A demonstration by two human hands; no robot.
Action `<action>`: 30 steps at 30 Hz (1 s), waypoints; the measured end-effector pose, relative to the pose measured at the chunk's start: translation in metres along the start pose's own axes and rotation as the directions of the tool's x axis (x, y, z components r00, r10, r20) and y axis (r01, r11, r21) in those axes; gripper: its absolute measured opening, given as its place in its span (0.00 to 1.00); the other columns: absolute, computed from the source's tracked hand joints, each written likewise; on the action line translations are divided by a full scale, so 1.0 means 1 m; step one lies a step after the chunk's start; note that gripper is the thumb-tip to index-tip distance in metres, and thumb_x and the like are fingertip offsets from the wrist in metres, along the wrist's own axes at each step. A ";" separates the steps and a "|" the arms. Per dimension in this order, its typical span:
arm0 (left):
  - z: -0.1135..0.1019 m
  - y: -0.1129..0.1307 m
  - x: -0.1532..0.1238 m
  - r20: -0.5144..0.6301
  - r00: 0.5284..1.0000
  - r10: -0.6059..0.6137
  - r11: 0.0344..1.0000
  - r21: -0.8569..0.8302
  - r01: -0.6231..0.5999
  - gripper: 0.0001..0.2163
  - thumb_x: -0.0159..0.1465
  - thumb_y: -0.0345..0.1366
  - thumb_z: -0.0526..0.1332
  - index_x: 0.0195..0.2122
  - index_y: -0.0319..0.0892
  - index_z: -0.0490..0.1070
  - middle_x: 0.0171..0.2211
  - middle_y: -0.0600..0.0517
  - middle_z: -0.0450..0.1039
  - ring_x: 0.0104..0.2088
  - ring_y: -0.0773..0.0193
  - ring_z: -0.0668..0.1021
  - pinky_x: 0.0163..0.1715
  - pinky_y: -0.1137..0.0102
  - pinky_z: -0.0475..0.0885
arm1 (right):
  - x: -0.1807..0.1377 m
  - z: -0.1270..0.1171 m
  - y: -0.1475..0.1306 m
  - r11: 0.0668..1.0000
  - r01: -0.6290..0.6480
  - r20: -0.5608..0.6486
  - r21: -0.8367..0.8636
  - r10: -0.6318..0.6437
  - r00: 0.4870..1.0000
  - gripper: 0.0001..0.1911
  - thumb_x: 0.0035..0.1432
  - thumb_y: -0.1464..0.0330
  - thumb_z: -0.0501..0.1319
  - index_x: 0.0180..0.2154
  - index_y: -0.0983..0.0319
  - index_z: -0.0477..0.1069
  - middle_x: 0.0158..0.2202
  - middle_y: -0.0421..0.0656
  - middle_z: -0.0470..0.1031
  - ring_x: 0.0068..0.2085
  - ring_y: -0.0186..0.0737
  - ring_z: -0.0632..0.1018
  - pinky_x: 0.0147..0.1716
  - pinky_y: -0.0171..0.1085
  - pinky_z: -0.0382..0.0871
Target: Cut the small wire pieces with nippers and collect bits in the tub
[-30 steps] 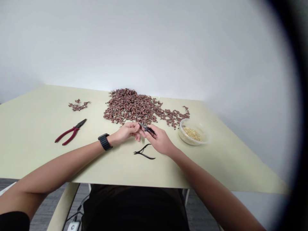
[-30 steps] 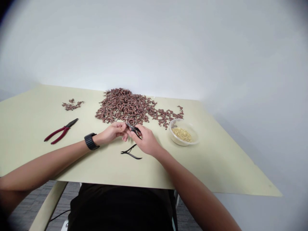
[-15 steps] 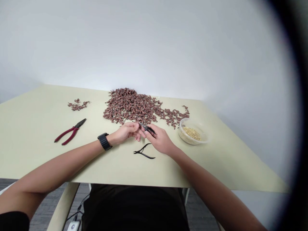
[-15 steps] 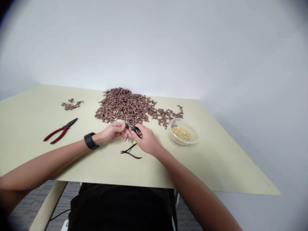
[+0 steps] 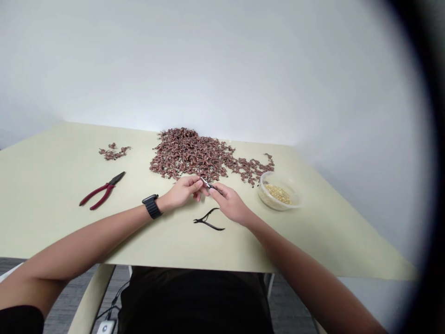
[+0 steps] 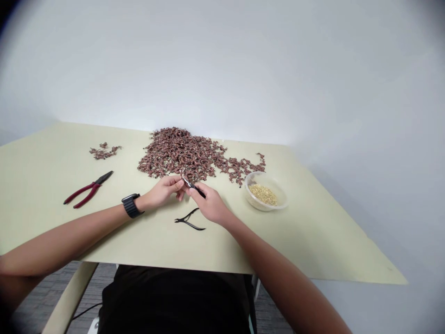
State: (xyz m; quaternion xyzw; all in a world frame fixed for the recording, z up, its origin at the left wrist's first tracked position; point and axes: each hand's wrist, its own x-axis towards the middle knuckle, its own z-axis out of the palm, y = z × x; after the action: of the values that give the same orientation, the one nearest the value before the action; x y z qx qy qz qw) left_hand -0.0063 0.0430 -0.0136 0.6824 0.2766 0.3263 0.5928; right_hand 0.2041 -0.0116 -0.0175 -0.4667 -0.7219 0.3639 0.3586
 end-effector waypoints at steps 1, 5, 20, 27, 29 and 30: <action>0.000 0.000 0.000 -0.012 1.000 0.002 1.000 0.012 -0.002 0.22 0.69 0.53 0.58 0.37 0.35 0.73 0.32 0.44 0.78 0.26 0.67 0.76 0.30 0.71 0.70 | 0.000 0.000 0.000 1.000 -0.001 0.005 0.007 0.001 1.000 0.19 0.72 0.55 0.51 0.42 0.62 0.71 0.38 0.41 0.72 0.40 0.36 0.71 0.42 0.34 0.64; 0.004 -0.004 -0.001 -0.028 0.999 0.020 0.997 0.071 -0.018 0.23 0.70 0.54 0.56 0.37 0.35 0.73 0.35 0.43 0.79 0.27 0.68 0.76 0.30 0.71 0.69 | -0.001 0.001 -0.002 0.999 -0.007 0.021 0.036 0.006 1.000 0.18 0.72 0.55 0.51 0.43 0.61 0.71 0.39 0.41 0.73 0.41 0.37 0.71 0.44 0.35 0.64; -0.199 0.037 -0.016 -0.744 0.658 0.115 0.016 0.664 0.748 0.22 0.69 0.50 0.54 0.36 0.32 0.73 0.36 0.37 0.76 0.35 0.55 0.75 0.36 0.63 0.68 | 0.002 -0.024 0.036 0.698 -0.293 -0.271 -0.654 0.146 0.951 0.20 0.65 0.52 0.57 0.44 0.62 0.68 0.43 0.52 0.72 0.42 0.48 0.73 0.39 0.40 0.62; -0.241 0.016 -0.036 -0.767 0.640 0.045 -0.030 0.639 0.769 0.23 0.67 0.50 0.58 0.46 0.30 0.73 0.45 0.34 0.77 0.41 0.50 0.77 0.40 0.60 0.71 | -0.002 -0.020 0.047 0.533 -0.256 -0.265 -0.807 0.061 0.962 0.22 0.66 0.54 0.55 0.49 0.65 0.67 0.49 0.58 0.67 0.52 0.58 0.66 0.50 0.49 0.63; -0.227 0.017 -0.025 -0.712 0.698 0.070 0.012 0.701 0.713 0.27 0.67 0.52 0.57 0.54 0.31 0.71 0.46 0.35 0.77 0.43 0.51 0.77 0.42 0.62 0.71 | -0.004 -0.016 0.048 0.519 -0.238 -0.262 -0.821 0.029 0.965 0.23 0.67 0.54 0.54 0.52 0.66 0.66 0.50 0.58 0.67 0.53 0.58 0.65 0.52 0.50 0.62; -0.217 0.017 -0.019 -0.655 0.752 0.074 0.053 0.756 0.653 0.26 0.68 0.52 0.57 0.56 0.35 0.71 0.46 0.40 0.78 0.43 0.55 0.78 0.42 0.65 0.71 | -0.005 -0.015 0.049 0.519 -0.233 -0.262 -0.822 0.019 0.965 0.23 0.67 0.54 0.54 0.53 0.65 0.66 0.50 0.58 0.66 0.54 0.58 0.65 0.53 0.50 0.62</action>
State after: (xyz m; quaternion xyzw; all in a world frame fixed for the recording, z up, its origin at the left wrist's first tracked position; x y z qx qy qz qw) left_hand -0.1861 0.1624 0.0196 0.6942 0.7107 0.0997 -0.0552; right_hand 0.2385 0.0016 -0.0535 -0.6702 -0.7268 -0.0610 0.1370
